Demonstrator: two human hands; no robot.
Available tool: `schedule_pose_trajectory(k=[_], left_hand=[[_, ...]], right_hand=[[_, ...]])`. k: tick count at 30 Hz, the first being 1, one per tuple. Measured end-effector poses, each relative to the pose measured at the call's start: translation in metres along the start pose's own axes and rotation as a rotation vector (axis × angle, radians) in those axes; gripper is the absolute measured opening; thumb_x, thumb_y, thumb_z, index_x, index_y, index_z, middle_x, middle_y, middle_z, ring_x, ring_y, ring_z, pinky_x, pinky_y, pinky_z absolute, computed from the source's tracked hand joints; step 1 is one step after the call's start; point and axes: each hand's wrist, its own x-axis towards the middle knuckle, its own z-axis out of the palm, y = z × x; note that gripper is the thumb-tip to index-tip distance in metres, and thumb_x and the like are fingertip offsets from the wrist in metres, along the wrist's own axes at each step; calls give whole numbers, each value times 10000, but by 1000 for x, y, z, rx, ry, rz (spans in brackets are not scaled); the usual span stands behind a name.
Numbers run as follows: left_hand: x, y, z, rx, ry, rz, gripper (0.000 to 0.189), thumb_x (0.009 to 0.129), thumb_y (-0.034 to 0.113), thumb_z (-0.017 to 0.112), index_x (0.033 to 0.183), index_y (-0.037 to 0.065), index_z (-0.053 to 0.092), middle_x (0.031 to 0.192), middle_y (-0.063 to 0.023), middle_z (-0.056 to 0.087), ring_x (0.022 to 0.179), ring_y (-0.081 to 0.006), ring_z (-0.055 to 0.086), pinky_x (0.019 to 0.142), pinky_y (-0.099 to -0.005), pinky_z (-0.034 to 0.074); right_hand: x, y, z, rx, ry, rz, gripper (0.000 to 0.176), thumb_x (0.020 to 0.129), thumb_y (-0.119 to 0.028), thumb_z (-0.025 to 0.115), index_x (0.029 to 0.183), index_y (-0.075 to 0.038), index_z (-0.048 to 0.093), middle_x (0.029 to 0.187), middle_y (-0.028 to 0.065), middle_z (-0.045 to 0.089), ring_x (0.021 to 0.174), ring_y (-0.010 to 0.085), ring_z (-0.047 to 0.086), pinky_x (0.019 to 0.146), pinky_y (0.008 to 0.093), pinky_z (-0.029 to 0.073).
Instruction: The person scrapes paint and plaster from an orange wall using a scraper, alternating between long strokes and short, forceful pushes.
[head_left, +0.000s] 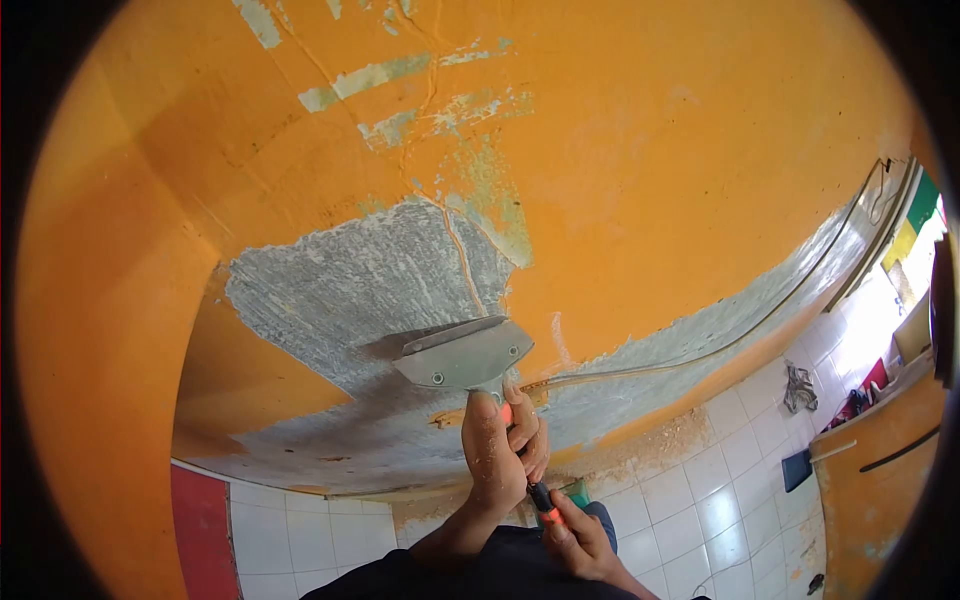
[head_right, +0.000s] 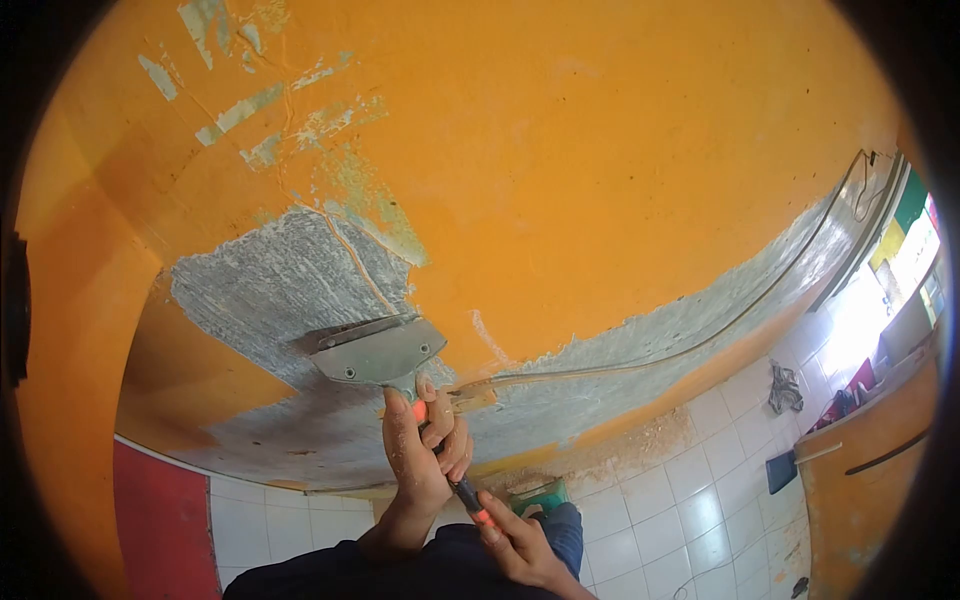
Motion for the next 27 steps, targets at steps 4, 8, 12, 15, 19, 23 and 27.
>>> schedule_pose_trajectory(k=[4,8,12,15,19,23,27], left_hand=[[2,4,5,-50,-2,72,430,970,539,298,956,136,447,545,63,269,333,-38,206,280,-194,226],[3,7,7,-39,-48,50,416,979,521,288,963,133,439,550,62,271,332,-36,203,275,-193,221],[5,10,9,-96,-20,56,403,983,507,291,980,131,434,550,63,270,332,-35,203,273,-193,221],[2,8,7,-74,-68,67,413,978,517,300,982,131,446,556,63,273,332,-35,204,274,-192,223],[5,12,9,-104,-59,93,422,976,523,302,992,130,456,565,63,279,336,-34,206,277,-193,227],[9,16,14,-93,-75,57,426,973,529,307,1000,131,457,571,63,282,341,-33,204,280,-199,231],[9,19,16,-72,-68,81,420,977,520,302,990,128,453,563,62,274,337,-36,203,278,-199,227]], right_hand=[[4,-9,-3,-21,-34,47,474,965,-129,486,1410,-42,348,766,38,572,607,83,521,586,223,445],[-4,-4,0,18,-11,37,477,968,-149,482,1411,-40,344,764,38,578,618,81,534,594,218,444],[0,-11,-3,-6,-46,76,479,966,-153,487,1408,-35,348,767,40,586,630,82,554,598,221,448],[-2,-8,2,30,1,78,477,964,-146,486,1408,-39,350,769,43,590,633,84,563,592,224,448],[-1,-17,1,10,-20,73,471,966,-143,479,1407,-41,352,765,40,584,617,92,552,586,226,446],[6,-21,1,-20,-22,16,467,971,-145,470,1409,-40,348,770,26,566,610,89,523,581,229,441],[8,-24,0,29,-38,67,467,974,-147,466,1412,-41,343,773,21,560,606,84,505,579,231,433]])
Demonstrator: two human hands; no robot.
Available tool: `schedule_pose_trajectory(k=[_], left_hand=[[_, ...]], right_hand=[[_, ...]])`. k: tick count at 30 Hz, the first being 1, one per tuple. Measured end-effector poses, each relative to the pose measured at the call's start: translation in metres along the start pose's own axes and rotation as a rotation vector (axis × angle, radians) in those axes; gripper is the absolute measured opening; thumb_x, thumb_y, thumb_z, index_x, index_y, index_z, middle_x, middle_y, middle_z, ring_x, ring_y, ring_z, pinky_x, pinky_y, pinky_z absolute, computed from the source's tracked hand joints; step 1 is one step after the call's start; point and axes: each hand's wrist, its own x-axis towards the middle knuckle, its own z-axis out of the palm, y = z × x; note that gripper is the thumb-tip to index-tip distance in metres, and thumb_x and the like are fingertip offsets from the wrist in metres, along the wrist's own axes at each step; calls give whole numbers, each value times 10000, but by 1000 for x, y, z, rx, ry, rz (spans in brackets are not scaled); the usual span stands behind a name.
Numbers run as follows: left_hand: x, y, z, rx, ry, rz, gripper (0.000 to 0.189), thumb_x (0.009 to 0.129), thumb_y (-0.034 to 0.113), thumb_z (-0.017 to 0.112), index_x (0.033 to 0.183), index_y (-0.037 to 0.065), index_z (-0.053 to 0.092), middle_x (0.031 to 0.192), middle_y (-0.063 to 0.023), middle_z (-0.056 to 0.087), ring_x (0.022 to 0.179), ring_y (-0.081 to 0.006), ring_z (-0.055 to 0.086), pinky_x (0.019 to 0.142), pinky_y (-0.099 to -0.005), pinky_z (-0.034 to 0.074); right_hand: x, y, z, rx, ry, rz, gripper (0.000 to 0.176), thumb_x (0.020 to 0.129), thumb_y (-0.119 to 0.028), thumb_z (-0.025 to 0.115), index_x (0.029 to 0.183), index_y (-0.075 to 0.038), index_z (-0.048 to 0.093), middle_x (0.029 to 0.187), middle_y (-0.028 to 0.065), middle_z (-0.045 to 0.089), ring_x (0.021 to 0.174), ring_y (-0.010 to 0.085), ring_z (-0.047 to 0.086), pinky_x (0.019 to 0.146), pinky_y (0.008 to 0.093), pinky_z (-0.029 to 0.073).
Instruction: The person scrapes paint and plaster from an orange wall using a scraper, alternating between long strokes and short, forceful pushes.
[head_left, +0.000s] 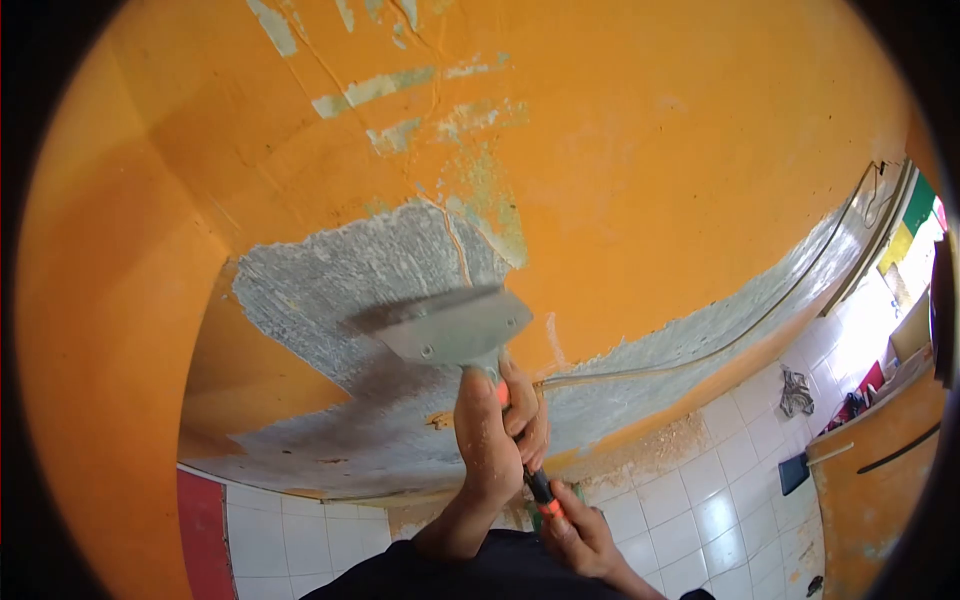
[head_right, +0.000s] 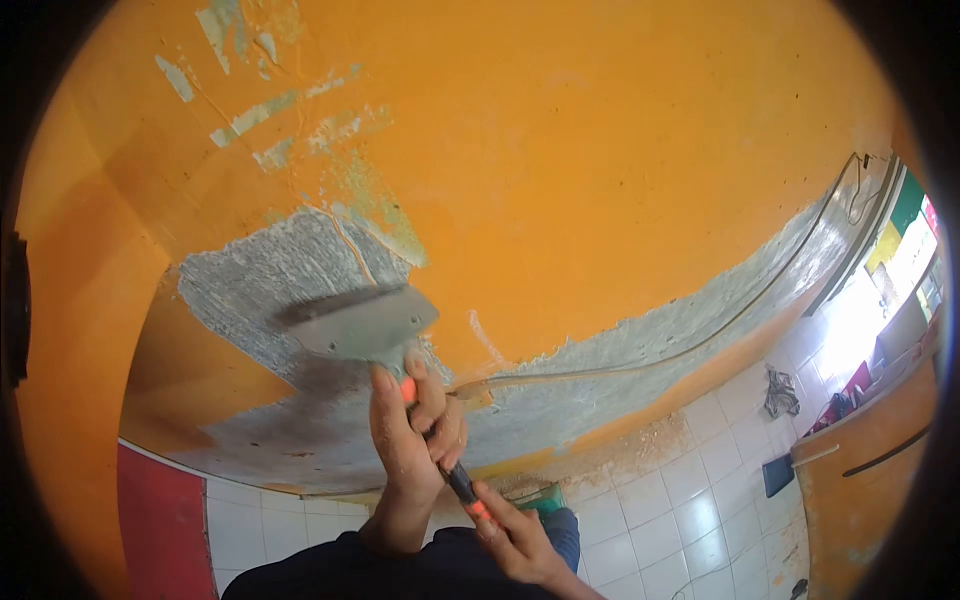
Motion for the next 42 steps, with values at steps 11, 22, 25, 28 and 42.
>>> schedule_pose_trajectory(k=[11,22,25,28,42], left_hand=[[4,3,6,5,1,-19,427,979,518,293,984,120,451,564,61,286,332,-36,207,279,-199,225],[9,6,15,19,-13,-11,447,980,527,271,997,125,467,563,65,276,346,-29,214,291,-189,230],[2,7,16,-3,29,-41,445,984,517,269,1006,119,466,569,64,284,342,-31,217,286,-191,233],[3,8,16,35,62,-72,447,973,519,312,812,103,343,578,32,301,350,-53,282,294,-212,270],[6,-2,18,-91,1,-8,409,986,505,284,1005,133,452,575,65,291,337,-34,218,280,-192,229]], right_hand=[[3,1,2,8,38,-50,482,970,-147,476,1417,-43,332,737,35,555,580,83,500,566,220,435],[6,-6,-3,132,-61,-49,529,997,-135,382,1482,-133,172,699,14,445,483,85,371,463,238,331],[-5,-4,0,138,-64,-66,529,993,-130,391,1481,-135,184,729,19,456,495,88,386,464,242,337],[-2,1,-4,103,-43,-59,523,994,-133,391,1479,-136,195,744,26,467,503,88,399,469,242,348],[-1,-21,-13,146,-18,42,486,991,-127,421,1446,-46,269,715,3,484,557,71,423,532,227,382]])
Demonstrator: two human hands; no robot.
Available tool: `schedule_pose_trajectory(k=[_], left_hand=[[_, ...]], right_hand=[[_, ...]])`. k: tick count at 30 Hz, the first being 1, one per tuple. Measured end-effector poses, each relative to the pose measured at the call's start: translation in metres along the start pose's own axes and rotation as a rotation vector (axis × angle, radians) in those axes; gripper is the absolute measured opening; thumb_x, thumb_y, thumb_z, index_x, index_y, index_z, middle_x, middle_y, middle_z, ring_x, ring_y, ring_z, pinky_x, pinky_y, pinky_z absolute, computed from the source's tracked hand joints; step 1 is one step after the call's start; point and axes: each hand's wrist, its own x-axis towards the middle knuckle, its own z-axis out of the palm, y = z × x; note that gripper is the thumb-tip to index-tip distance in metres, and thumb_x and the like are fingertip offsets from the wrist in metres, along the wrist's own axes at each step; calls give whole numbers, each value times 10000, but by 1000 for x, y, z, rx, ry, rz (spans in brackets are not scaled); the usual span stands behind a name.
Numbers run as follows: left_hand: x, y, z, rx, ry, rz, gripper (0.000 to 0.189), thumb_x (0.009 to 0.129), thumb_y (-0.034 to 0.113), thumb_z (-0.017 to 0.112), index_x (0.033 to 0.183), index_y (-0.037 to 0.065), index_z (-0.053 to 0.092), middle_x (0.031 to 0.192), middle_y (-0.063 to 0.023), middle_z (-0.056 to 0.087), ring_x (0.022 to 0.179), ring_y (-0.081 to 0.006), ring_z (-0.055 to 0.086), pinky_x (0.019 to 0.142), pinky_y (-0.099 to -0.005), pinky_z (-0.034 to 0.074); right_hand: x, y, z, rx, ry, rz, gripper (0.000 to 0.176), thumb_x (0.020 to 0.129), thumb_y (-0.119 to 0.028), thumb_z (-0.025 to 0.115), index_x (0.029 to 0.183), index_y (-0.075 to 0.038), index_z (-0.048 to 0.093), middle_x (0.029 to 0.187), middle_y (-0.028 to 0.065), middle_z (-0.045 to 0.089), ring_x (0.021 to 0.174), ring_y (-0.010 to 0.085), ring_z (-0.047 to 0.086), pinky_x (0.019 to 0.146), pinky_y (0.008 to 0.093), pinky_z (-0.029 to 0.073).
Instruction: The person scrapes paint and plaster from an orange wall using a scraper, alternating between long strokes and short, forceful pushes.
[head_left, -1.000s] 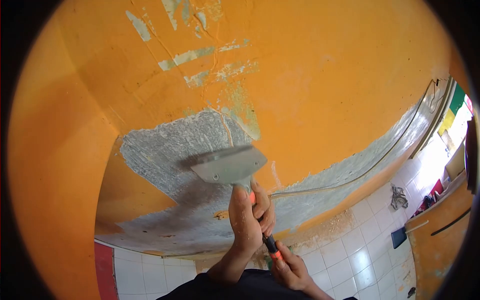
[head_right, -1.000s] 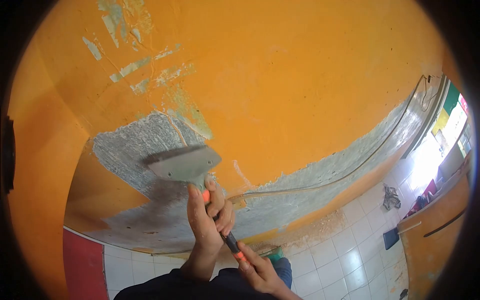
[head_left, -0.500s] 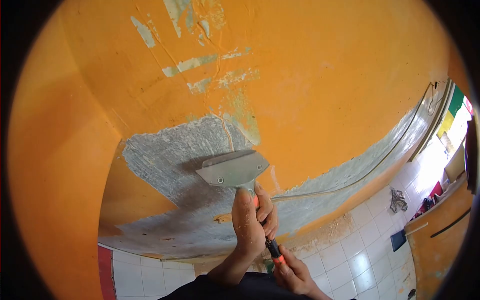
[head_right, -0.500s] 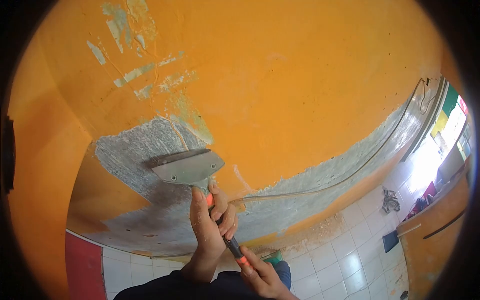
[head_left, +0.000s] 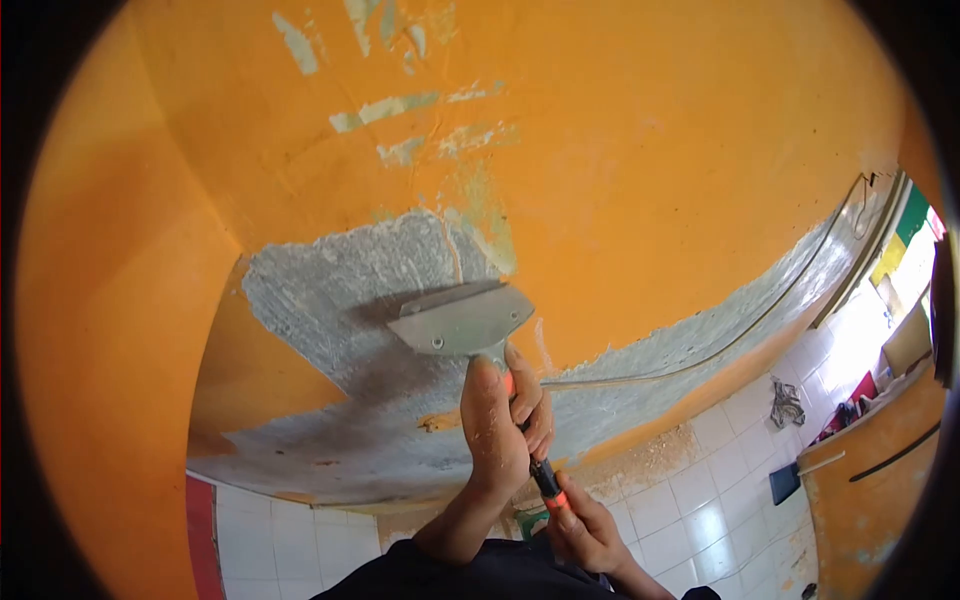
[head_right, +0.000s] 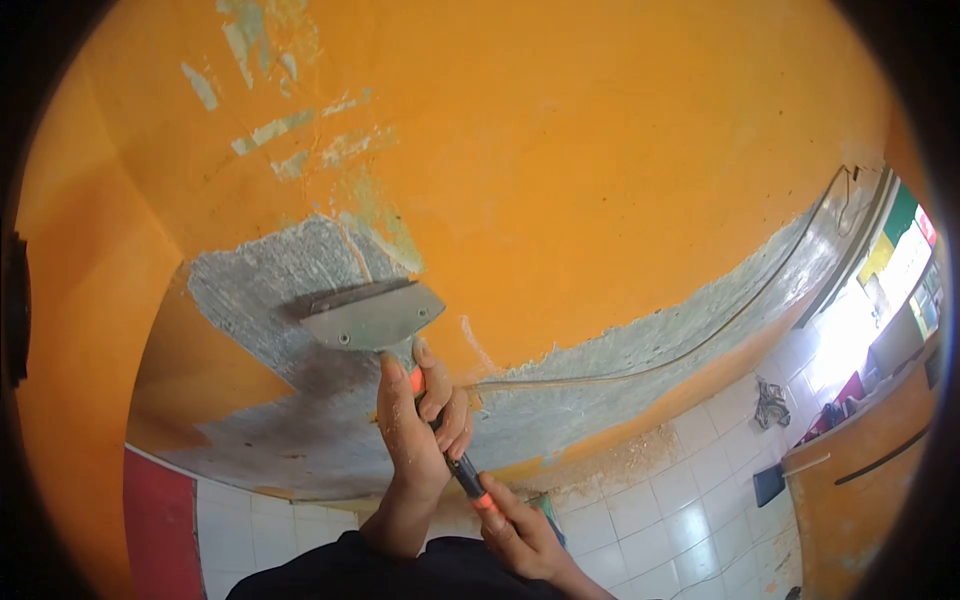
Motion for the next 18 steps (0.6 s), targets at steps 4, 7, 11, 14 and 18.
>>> schedule_pose_trajectory(k=[4,7,11,14,18], left_hand=[[-7,-10,-13,-84,-15,-47,406,976,525,288,1003,155,452,591,65,303,357,-36,236,302,-187,249],[-18,-34,-42,-161,-22,-143,426,960,558,293,997,164,452,601,66,312,376,-38,250,317,-193,260],[-30,-50,-60,-109,94,-206,470,937,597,310,1028,167,476,603,68,313,385,-43,250,332,-205,247],[-30,-52,-64,-92,126,-215,496,920,622,325,1032,169,493,601,70,312,389,-42,247,337,-206,246],[-29,-52,-61,-5,150,-174,508,902,649,342,944,166,490,583,73,295,380,-46,226,328,-209,226]], right_hand=[[-5,12,-9,-55,-12,12,497,984,-138,435,1443,-43,269,696,3,488,549,73,432,523,235,387],[-9,38,-16,-163,-7,19,545,964,-166,478,1444,-31,256,686,-1,499,546,65,441,515,231,385],[-10,64,-28,-136,34,186,457,941,-212,527,1319,1,385,697,-2,519,562,57,456,528,225,396],[-12,68,-31,-157,-23,217,322,949,-238,520,1160,0,467,710,1,523,582,57,467,548,226,405],[-10,71,-37,-257,-58,198,323,963,-235,491,1177,5,464,737,6,531,621,66,497,590,227,421]])
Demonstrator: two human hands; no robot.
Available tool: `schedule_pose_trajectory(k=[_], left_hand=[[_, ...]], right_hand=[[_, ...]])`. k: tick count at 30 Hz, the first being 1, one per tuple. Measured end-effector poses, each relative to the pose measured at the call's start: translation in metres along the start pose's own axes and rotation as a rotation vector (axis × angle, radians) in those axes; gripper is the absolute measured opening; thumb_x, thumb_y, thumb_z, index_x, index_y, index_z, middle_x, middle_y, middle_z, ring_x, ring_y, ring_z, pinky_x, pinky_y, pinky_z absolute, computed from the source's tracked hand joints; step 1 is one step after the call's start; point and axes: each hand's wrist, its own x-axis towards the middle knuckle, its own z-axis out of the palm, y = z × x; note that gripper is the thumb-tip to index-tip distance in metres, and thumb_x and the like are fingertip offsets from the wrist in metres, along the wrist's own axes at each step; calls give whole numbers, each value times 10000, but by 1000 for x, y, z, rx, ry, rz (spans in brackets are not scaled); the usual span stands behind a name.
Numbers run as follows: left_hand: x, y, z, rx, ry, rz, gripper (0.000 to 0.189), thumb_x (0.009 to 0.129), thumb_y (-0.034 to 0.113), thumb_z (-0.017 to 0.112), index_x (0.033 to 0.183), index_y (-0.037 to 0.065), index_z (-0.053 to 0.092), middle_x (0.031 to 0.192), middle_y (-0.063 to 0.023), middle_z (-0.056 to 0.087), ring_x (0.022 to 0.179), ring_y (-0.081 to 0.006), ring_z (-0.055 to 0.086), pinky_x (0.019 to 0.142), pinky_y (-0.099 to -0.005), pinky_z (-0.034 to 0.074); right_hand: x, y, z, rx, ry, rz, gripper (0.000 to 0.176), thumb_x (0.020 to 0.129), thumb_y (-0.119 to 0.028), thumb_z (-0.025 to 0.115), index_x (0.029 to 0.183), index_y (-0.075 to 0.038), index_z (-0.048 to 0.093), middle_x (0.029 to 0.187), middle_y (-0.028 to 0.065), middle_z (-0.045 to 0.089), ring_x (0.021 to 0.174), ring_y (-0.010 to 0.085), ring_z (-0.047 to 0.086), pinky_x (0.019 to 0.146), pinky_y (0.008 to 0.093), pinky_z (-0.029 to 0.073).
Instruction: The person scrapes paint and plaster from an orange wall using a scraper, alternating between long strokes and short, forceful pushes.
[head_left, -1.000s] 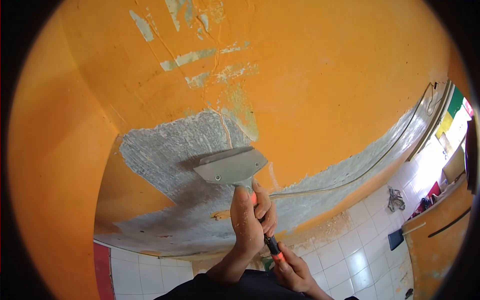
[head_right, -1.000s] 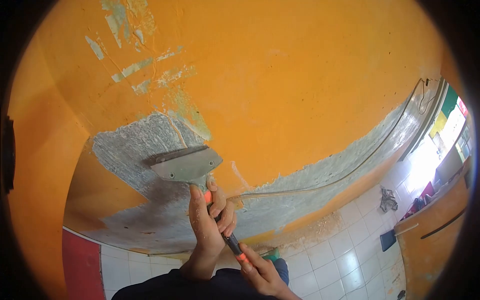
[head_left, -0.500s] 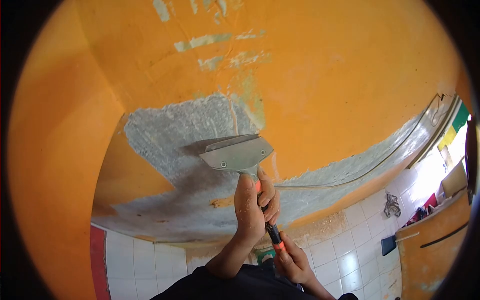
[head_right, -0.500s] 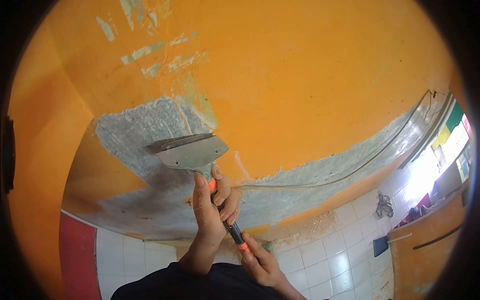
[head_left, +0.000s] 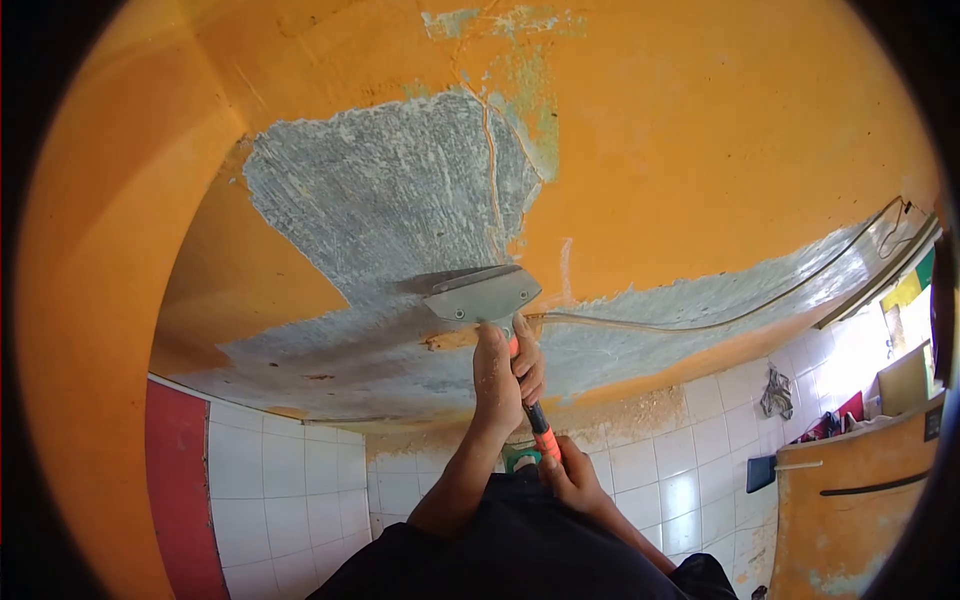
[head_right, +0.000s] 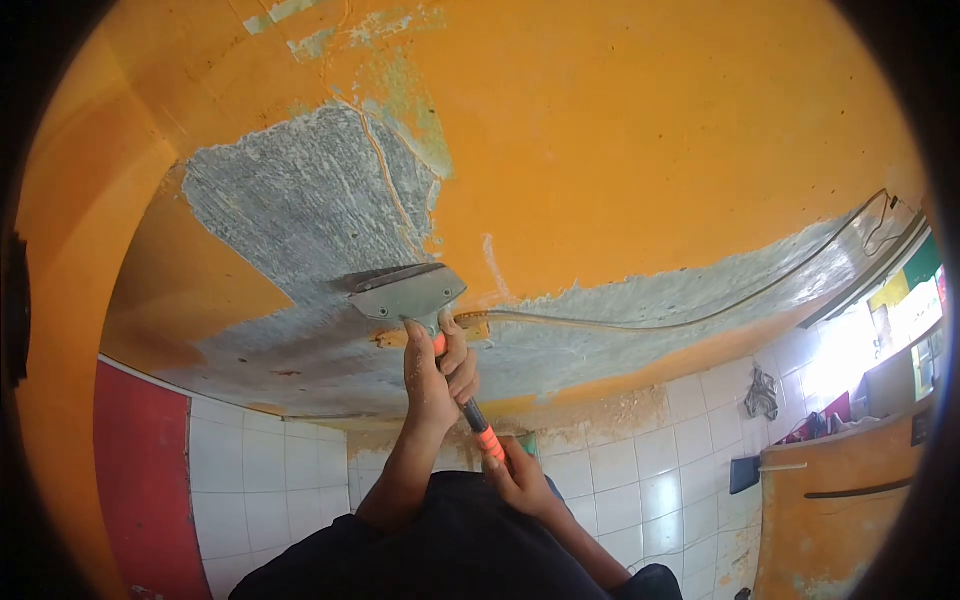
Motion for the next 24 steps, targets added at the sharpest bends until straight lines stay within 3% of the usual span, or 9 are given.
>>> schedule_pose_trajectory(k=[3,5,9,11,21,24], left_hand=[[-1,1,4,9,58,0,498,908,642,338,910,160,464,568,69,286,373,-47,219,322,-211,203],[-1,11,12,39,68,20,500,908,644,338,897,157,451,564,67,283,371,-46,219,319,-212,195],[-2,12,13,99,82,74,499,913,640,331,871,152,423,562,63,284,366,-42,219,308,-217,177],[-4,18,17,129,86,83,495,918,634,329,866,150,419,562,63,284,364,-42,218,306,-217,174],[-6,30,21,150,134,47,469,937,604,330,857,148,408,562,65,283,358,-41,215,304,-214,178],[-7,27,16,206,104,49,466,937,602,334,863,149,412,562,66,280,360,-39,213,305,-211,179]], right_hand=[[1,-5,2,-85,70,-32,354,957,-208,494,1232,11,446,757,42,561,620,101,535,596,254,444],[3,-14,7,-284,143,-184,447,939,-166,512,1334,2,389,754,84,581,602,145,564,587,288,461],[0,-4,10,-365,164,-208,543,919,-118,532,1408,-20,318,734,104,586,575,169,573,568,295,466],[1,2,11,-305,120,-378,556,917,-82,524,1424,-30,302,673,94,568,545,171,573,552,282,463],[-4,-8,31,-156,129,-326,521,923,-60,507,1411,-25,328,614,56,550,507,144,562,525,258,464],[0,-6,31,-234,127,-353,548,945,-67,446,1452,-49,241,669,56,548,527,120,502,535,257,442]])
